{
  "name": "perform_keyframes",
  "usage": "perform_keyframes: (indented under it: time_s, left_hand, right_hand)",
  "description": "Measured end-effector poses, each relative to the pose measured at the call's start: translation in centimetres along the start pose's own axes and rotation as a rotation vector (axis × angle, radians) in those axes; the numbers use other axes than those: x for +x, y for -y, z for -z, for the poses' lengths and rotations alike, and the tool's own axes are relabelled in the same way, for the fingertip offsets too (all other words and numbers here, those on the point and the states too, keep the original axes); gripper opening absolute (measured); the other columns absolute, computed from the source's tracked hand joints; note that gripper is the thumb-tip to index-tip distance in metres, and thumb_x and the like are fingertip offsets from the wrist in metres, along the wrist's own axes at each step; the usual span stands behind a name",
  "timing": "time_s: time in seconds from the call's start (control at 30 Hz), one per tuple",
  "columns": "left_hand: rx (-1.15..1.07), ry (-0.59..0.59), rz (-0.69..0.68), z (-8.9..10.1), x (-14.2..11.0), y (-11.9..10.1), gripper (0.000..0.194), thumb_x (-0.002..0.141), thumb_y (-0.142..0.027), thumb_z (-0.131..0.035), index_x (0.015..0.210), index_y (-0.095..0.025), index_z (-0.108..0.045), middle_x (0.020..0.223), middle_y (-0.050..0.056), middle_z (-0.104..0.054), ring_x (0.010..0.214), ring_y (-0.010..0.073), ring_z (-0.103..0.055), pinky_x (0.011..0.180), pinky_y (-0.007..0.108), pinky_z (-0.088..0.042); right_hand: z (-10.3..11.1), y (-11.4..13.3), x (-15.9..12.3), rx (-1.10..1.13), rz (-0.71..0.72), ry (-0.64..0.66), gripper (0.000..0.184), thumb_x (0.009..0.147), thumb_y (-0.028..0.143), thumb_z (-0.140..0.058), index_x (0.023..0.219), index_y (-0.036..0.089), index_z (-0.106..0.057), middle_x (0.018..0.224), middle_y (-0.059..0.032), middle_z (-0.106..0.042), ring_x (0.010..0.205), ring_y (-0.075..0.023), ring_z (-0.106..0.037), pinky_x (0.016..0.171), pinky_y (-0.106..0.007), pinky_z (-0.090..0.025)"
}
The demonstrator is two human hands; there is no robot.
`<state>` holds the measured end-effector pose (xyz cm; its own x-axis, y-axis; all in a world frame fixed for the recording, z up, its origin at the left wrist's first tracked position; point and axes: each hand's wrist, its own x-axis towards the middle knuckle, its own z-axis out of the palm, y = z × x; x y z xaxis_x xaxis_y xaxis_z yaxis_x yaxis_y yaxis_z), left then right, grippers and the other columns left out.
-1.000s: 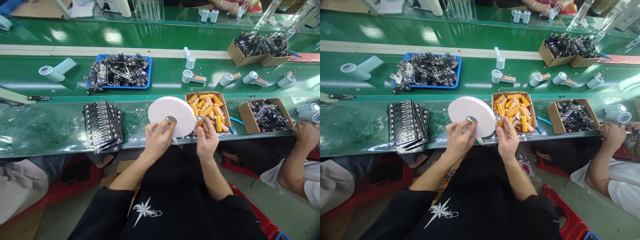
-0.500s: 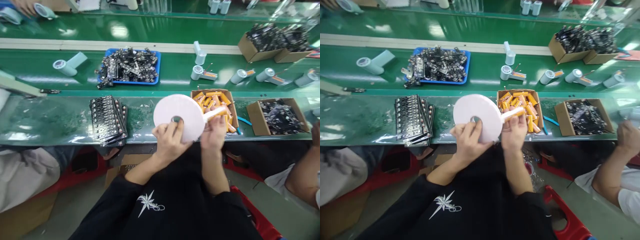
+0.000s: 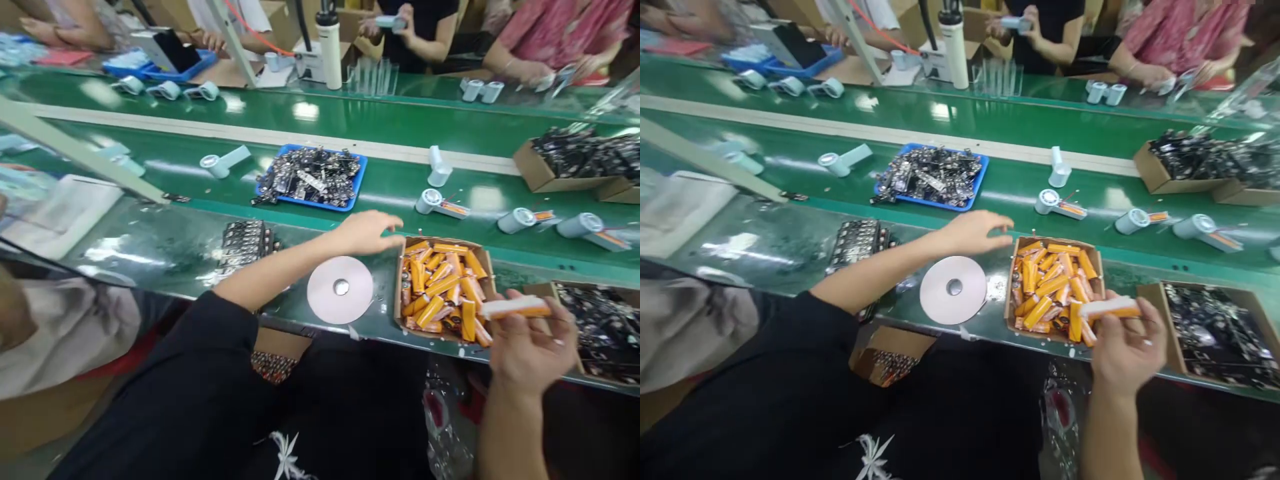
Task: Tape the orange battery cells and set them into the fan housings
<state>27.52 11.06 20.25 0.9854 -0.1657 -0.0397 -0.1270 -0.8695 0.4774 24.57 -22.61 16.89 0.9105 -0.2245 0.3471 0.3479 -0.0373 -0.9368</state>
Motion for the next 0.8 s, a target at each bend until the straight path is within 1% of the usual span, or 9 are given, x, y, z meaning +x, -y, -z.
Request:
perform_keyframes:
  time_s: [0.03,0.1,0.17,0.23,0.33,0.43,0.57,0.7,0.8]
  left_hand:
    - [-0.001,-0.027,0.048,0.1,4.1,-0.1,0.054,0.103,-0.057,-0.059,0.146,-0.025,-0.068,0.142,0.009,-0.075,0.130,0.0298,-0.068,0.109,0.040,-0.051]
    - [-0.018,-0.067,0.206,-0.2,12.1,-0.1,0.062,0.102,-0.056,-0.061,0.153,-0.021,-0.062,0.152,0.014,-0.068,0.140,0.0336,-0.062,0.116,0.044,-0.047]
    - [-0.029,-0.102,0.291,-0.8,18.8,0.0,0.076,0.100,-0.058,-0.061,0.161,-0.014,-0.052,0.164,0.023,-0.056,0.151,0.0406,-0.050,0.123,0.052,-0.040]
    - [-0.063,-0.111,0.353,-1.6,23.8,0.0,0.081,0.102,-0.063,-0.052,0.162,-0.008,-0.049,0.167,0.029,-0.048,0.157,0.0462,-0.041,0.126,0.059,-0.035]
    - [-0.155,-0.079,0.440,-2.8,28.2,-0.3,0.079,0.103,-0.067,-0.042,0.156,-0.010,-0.058,0.167,0.031,-0.047,0.158,0.0502,-0.038,0.122,0.065,-0.036]
    - [-0.249,-0.036,0.390,-3.6,30.3,-1.3,0.079,0.091,-0.067,-0.064,0.153,-0.018,-0.061,0.161,0.027,-0.055,0.149,0.0495,-0.049,0.114,0.064,-0.045]
    - [-0.361,0.034,0.158,-3.8,30.6,-2.6,0.074,0.076,-0.048,-0.084,0.143,-0.022,-0.066,0.131,0.017,-0.075,0.117,0.0354,-0.069,0.098,0.047,-0.056]
    - [-0.349,0.006,-0.050,-1.7,29.2,-1.7,0.068,0.069,-0.029,-0.086,0.134,-0.016,-0.070,0.117,0.015,-0.076,0.104,0.0321,-0.071,0.089,0.043,-0.056]
    - [-0.138,-0.036,-0.140,0.8,26.9,0.8,0.067,0.065,-0.029,-0.088,0.129,-0.013,-0.074,0.120,0.015,-0.075,0.106,0.0333,-0.070,0.093,0.042,-0.054]
  right_hand:
    - [0.5,-0.4,-0.1,-0.016,0.040,-0.033,0.059,0.076,0.046,-0.099,0.122,0.022,-0.071,0.104,-0.0063,-0.080,0.097,-0.0312,-0.083,0.088,-0.053,-0.071]
    - [0.7,-1.3,-0.6,-0.086,0.086,-0.030,0.054,0.078,0.041,-0.097,0.121,0.021,-0.072,0.102,-0.0092,-0.083,0.095,-0.0331,-0.084,0.085,-0.052,-0.072]
    - [0.6,-2.1,-1.3,-0.227,0.108,0.032,0.048,0.082,0.039,-0.094,0.120,0.020,-0.075,0.097,-0.0099,-0.084,0.086,-0.0305,-0.085,0.075,-0.044,-0.073]
    - [0.7,-2.5,-1.9,-0.334,0.141,0.065,0.042,0.083,0.040,-0.094,0.116,0.020,-0.078,0.090,-0.0088,-0.084,0.072,-0.0268,-0.083,0.064,-0.037,-0.071]
    - [1.3,-2.7,-2.3,-0.350,0.158,0.067,0.038,0.085,0.037,-0.092,0.116,0.020,-0.079,0.093,-0.0101,-0.085,0.071,-0.0266,-0.082,0.063,-0.036,-0.072]
    - [1.8,-2.9,-2.3,-0.364,0.133,0.043,0.040,0.085,0.035,-0.092,0.119,0.020,-0.078,0.098,-0.0113,-0.085,0.074,-0.0273,-0.083,0.066,-0.038,-0.072]
    - [1.6,-3.5,-2.0,-0.319,0.108,0.027,0.042,0.083,0.036,-0.093,0.118,0.019,-0.077,0.098,-0.0116,-0.085,0.078,-0.0297,-0.084,0.071,-0.042,-0.073]
    - [1.2,-3.7,-1.9,-0.216,0.074,0.035,0.044,0.084,0.033,-0.092,0.122,0.020,-0.075,0.102,-0.0112,-0.085,0.086,-0.0312,-0.085,0.079,-0.046,-0.074]
    - [1.1,-3.8,-1.7,-0.223,0.050,0.043,0.043,0.082,0.035,-0.093,0.119,0.020,-0.076,0.104,-0.0121,-0.085,0.084,-0.0304,-0.085,0.074,-0.043,-0.073]
